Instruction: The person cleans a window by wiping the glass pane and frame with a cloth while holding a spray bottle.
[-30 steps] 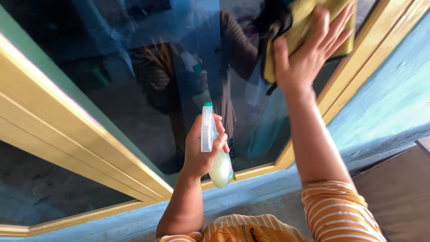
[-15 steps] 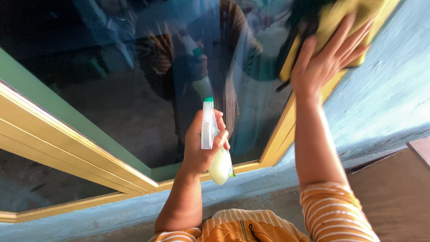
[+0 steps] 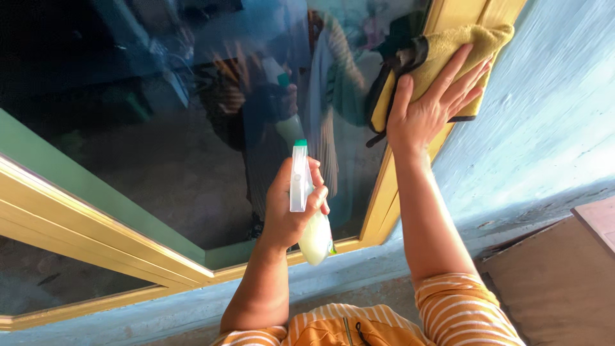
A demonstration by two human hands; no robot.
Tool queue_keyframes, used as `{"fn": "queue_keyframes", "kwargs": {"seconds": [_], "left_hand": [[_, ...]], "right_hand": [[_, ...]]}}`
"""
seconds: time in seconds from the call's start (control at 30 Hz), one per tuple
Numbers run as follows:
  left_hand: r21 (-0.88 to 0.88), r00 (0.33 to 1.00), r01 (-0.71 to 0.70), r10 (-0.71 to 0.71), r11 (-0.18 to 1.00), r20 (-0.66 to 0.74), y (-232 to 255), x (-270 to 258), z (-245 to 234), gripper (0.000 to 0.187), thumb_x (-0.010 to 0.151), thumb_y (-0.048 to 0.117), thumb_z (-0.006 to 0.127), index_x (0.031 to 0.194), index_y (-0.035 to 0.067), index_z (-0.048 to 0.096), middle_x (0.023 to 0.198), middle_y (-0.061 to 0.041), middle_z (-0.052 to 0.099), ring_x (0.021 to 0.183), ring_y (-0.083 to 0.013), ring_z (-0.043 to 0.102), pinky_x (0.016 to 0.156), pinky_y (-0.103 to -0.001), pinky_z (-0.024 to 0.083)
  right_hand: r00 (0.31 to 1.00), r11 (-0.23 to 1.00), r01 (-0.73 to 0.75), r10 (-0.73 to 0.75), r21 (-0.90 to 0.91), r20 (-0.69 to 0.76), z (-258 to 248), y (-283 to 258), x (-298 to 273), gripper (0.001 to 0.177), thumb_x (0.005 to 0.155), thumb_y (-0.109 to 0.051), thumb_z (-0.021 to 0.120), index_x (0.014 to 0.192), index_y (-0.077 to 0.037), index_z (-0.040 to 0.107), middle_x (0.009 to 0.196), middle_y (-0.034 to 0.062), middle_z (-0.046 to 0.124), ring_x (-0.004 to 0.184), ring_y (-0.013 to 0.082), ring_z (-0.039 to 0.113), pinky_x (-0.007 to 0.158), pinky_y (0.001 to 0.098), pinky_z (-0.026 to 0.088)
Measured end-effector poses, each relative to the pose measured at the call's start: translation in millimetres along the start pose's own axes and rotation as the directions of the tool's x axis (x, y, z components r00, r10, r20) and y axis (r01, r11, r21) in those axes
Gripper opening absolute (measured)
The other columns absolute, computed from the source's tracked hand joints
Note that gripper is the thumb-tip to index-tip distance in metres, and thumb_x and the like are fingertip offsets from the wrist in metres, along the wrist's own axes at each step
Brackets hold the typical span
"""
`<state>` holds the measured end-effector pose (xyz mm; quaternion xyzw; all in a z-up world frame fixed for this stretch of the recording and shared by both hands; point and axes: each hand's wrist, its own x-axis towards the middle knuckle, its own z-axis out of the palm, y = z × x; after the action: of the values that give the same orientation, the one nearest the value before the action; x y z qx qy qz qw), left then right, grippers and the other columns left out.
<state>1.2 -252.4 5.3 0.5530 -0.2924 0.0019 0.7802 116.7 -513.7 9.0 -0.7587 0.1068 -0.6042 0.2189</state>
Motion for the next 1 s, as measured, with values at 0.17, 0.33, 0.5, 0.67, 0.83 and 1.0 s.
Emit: {"fn": "queue_keyframes", "kwargs": {"seconds": [0.17, 0.33, 0.5, 0.67, 0.83, 1.0], "left_hand": [[0.023, 1.0, -0.026, 0.025, 0.999, 0.017, -3.8, 6.7, 6.4, 0.034, 0.092, 0.003, 0.066, 0.123, 0.004, 0.054, 0.098, -0.006, 0.059, 0.071, -0.0136, 0.064, 0.063, -0.03, 0.058], [0.023, 1.0, -0.029, 0.029, 0.999, 0.003, -4.4, 4.9, 8.4, 0.035, 0.092, 0.002, 0.067, 0.124, 0.004, 0.053, 0.097, -0.005, 0.059, 0.073, -0.0135, 0.063, 0.064, -0.03, 0.057], [0.042, 1.0, -0.025, 0.025, 0.999, -0.01, -1.3, 2.2, 4.5, 0.035, 0.091, 0.002, 0.066, 0.124, 0.004, 0.053, 0.097, -0.006, 0.059, 0.072, -0.0138, 0.064, 0.064, -0.03, 0.058], [0.053, 0.999, -0.05, 0.049, 0.997, 0.009, 0.1, 4.0, 2.3, 0.035, 0.092, 0.002, 0.066, 0.125, 0.004, 0.053, 0.098, -0.006, 0.059, 0.073, -0.0137, 0.064, 0.064, -0.031, 0.058], [0.059, 0.999, -0.035, 0.035, 0.998, -0.003, 1.2, 2.8, 0.0, 0.036, 0.092, 0.002, 0.065, 0.125, 0.003, 0.053, 0.098, -0.006, 0.058, 0.071, -0.0142, 0.065, 0.064, -0.03, 0.057], [0.056, 0.998, -0.057, 0.058, 0.997, -0.024, 2.7, -0.5, -6.5, 0.036, 0.091, 0.003, 0.064, 0.125, 0.003, 0.054, 0.098, -0.006, 0.058, 0.07, -0.0144, 0.065, 0.065, -0.03, 0.057]], "right_hand": [[0.998, 0.995, 0.067, -0.068, -0.079, -0.014, 8.2, 14.0, 44.6, 0.079, 0.116, -0.06, 0.04, 0.169, -0.014, 0.005, 0.174, 0.0202, 0.0, 0.159, 0.0371, 0.001, 0.131, 0.0519, -0.002], [0.997, 0.966, 0.07, -0.07, -0.25, 0.009, 14.7, 25.2, 67.9, 0.078, 0.113, -0.063, 0.038, 0.171, -0.019, 0.01, 0.174, 0.0189, -0.001, 0.16, 0.0344, 0.0, 0.132, 0.0501, -0.003], [1.0, 0.997, -0.001, 0.0, -0.079, -0.007, 3.5, 3.4, 14.4, 0.08, 0.113, -0.065, 0.036, 0.17, -0.016, 0.008, 0.174, 0.0195, 0.0, 0.16, 0.0353, 0.001, 0.132, 0.0518, 0.001], [1.0, 1.0, -0.008, 0.008, -0.03, -0.015, 3.4, 1.5, 12.9, 0.079, 0.114, -0.065, 0.036, 0.17, -0.017, 0.006, 0.174, 0.0215, -0.001, 0.16, 0.0377, 0.001, 0.13, 0.0559, 0.002], [0.996, 0.926, -0.03, 0.058, -0.376, 0.062, 17.9, 6.1, 100.7, 0.084, 0.114, -0.068, 0.037, 0.168, -0.007, 0.013, 0.172, 0.0267, 0.005, 0.159, 0.046, 0.004, 0.132, 0.059, 0.002], [0.967, 0.87, 0.006, 0.121, -0.493, 0.225, 6.1, -8.9, 120.9, 0.068, 0.114, -0.066, 0.031, 0.166, -0.024, 0.022, 0.17, 0.0177, 0.013, 0.16, 0.0438, 0.008, 0.13, 0.0622, 0.003]]}}
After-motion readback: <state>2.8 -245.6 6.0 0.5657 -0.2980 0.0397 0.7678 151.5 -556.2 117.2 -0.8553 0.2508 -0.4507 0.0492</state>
